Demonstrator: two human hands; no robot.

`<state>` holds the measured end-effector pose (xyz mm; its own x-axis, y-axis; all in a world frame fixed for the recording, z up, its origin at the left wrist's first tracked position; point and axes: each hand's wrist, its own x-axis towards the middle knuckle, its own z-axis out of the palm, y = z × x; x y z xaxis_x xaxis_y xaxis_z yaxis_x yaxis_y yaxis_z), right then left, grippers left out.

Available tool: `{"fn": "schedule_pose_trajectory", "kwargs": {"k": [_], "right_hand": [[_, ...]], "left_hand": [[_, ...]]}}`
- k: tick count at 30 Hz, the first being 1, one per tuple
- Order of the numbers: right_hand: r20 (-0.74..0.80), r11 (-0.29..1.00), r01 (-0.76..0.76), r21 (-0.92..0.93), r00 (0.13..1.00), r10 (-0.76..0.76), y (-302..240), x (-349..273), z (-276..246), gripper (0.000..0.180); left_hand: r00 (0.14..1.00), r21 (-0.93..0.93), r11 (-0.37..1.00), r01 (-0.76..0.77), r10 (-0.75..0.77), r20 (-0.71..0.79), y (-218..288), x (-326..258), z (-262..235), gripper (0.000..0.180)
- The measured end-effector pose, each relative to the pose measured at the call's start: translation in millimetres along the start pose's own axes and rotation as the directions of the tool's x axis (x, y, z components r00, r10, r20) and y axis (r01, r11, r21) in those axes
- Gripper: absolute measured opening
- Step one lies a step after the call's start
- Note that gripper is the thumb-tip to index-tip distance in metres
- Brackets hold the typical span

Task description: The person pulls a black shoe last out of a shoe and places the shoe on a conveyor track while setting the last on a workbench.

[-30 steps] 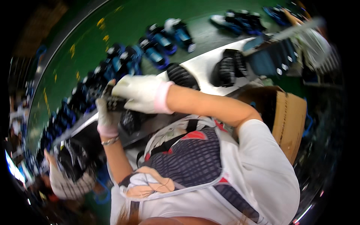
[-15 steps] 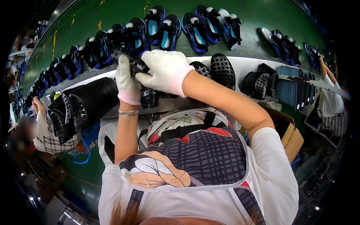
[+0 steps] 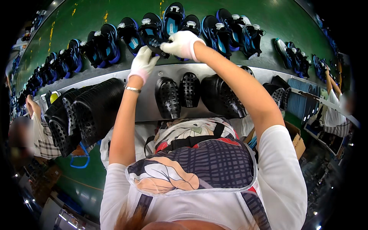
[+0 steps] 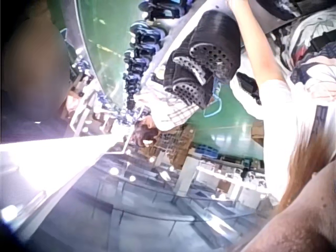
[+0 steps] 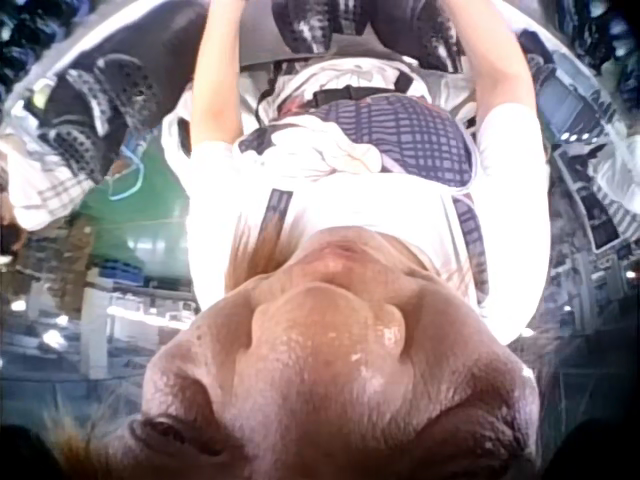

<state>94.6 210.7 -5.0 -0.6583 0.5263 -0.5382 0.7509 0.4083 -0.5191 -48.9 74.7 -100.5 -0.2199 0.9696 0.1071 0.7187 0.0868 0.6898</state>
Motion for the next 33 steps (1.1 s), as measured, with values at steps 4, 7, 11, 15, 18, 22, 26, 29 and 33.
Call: {"fn": "schedule_pose_trajectory", "kwargs": {"k": [4, 7, 11, 15, 18, 22, 26, 29, 33], "right_hand": [[0.041, 0.994, 0.008, -0.112, 0.999, -0.003, -1, 31, -17, 0.058], [0.058, 0.973, 0.003, -0.23, 0.998, 0.011, -14, 52, -31, 0.055], [0.01, 0.916, -0.07, -0.395, 0.997, 0.08, -41, 84, -13, 0.045], [-0.077, 0.895, -0.106, -0.434, 0.994, 0.08, -42, 110, 41, 0.028], [-0.059, 0.889, -0.14, -0.437, 0.99, 0.126, -53, 122, 49, 0.029], [0.018, 0.851, -0.032, -0.524, 0.999, 0.049, -54, 131, 44, 0.028], [-0.031, 0.86, -0.029, -0.51, 0.999, 0.016, -52, 144, 48, 0.027], [-0.143, 0.892, -0.043, -0.45, 0.989, -0.024, -44, 150, 51, 0.025], [-0.023, 0.946, 0.027, -0.322, 0.999, -0.036, -46, 111, 22, 0.031]], "left_hand": [[0.99, 0.158, 0.983, 0.097, -0.112, 0.089, -18, 21, 25, 0.019], [0.992, 0.111, 0.987, 0.119, -0.123, 0.027, -13, 27, 32, 0.018], [0.99, 0.061, 0.988, 0.139, -0.14, 0.01, -8, 32, 33, 0.019], [0.896, 0.02, 0.916, 0.401, -0.397, 0.199, -17, 38, 37, 0.03], [0.764, 0.065, 0.842, 0.535, -0.516, 0.388, -24, 47, 30, 0.036], [0.718, 0.168, 0.819, 0.549, -0.565, 0.406, -25, 52, 30, 0.033], [0.741, 0.212, 0.826, 0.522, -0.562, 0.368, -29, 60, 29, 0.029], [0.784, 0.277, 0.854, 0.441, -0.516, 0.344, -22, 63, 27, 0.029], [0.876, 0.228, 0.92, 0.32, -0.378, 0.298, -31, 53, 21, 0.042]]}}
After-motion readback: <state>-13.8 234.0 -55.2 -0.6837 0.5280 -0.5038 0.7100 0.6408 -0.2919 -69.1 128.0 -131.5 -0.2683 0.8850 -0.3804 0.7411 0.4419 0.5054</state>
